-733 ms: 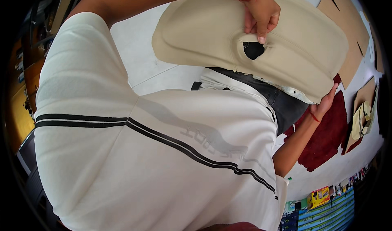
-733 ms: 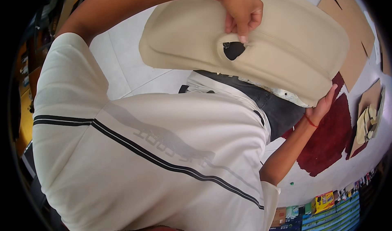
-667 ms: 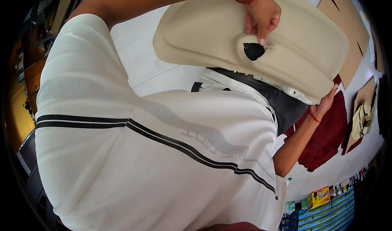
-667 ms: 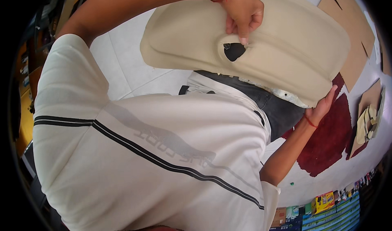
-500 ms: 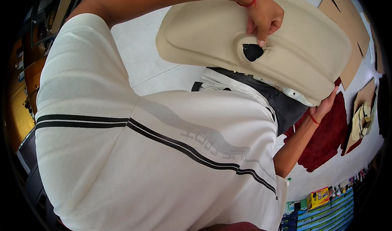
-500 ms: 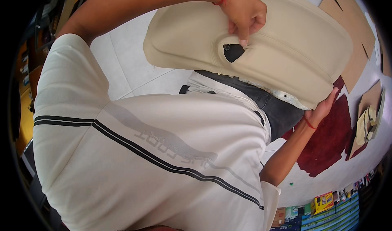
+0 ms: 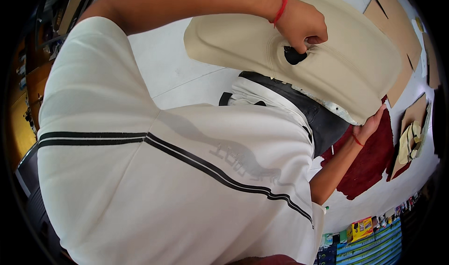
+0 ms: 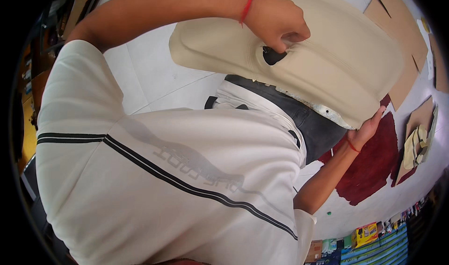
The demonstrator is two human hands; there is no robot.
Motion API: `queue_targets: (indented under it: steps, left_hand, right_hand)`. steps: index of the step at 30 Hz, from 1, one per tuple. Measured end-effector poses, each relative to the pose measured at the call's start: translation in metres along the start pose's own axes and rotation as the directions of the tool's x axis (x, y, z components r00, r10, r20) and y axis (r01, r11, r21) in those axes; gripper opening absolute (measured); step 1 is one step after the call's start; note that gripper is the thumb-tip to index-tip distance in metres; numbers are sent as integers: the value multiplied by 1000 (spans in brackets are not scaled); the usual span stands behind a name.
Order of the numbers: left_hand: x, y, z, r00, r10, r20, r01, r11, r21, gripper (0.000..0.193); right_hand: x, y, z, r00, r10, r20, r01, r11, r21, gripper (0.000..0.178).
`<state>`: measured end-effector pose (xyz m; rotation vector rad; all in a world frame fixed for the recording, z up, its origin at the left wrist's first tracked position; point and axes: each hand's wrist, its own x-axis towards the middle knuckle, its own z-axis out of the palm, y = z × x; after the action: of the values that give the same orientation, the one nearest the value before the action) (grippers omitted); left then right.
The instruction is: The person sits on the floor and repeatedly presses, bends, and aligns the edges of a beige plastic car part, likely a door panel, to fit it over a red carpet. They turn the part over and continue adjusting its shape by hand.
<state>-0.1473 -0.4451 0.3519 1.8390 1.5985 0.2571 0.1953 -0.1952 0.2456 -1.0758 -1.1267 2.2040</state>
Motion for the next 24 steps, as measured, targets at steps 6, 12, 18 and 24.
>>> queue_targets:
  steps: [6, 12, 18, 24]
  left_hand:
    - [-30, 5, 29, 949, -54, -311, 40, 998, -52, 29]
    - [-41, -7, 28, 951, -42, -305, -40, 965, -259, 20]
    - [-25, 28, 42, 942, -41, -332, 128, 961, 244, 8]
    - [-24, 8, 44, 868, 44, -495, -32, 999, 32, 13]
  right_hand:
    - [-13, 4, -2, 996, 14, -84, -14, 1000, 3, 55]
    - [-14, 3, -5, 998, 49, -50, -48, 999, 27, 56]
    - [-13, 6, -5, 999, 26, -32, -24, 998, 54, 57]
    - [-12, 5, -3, 997, -7, -71, 11, 999, 46, 56]
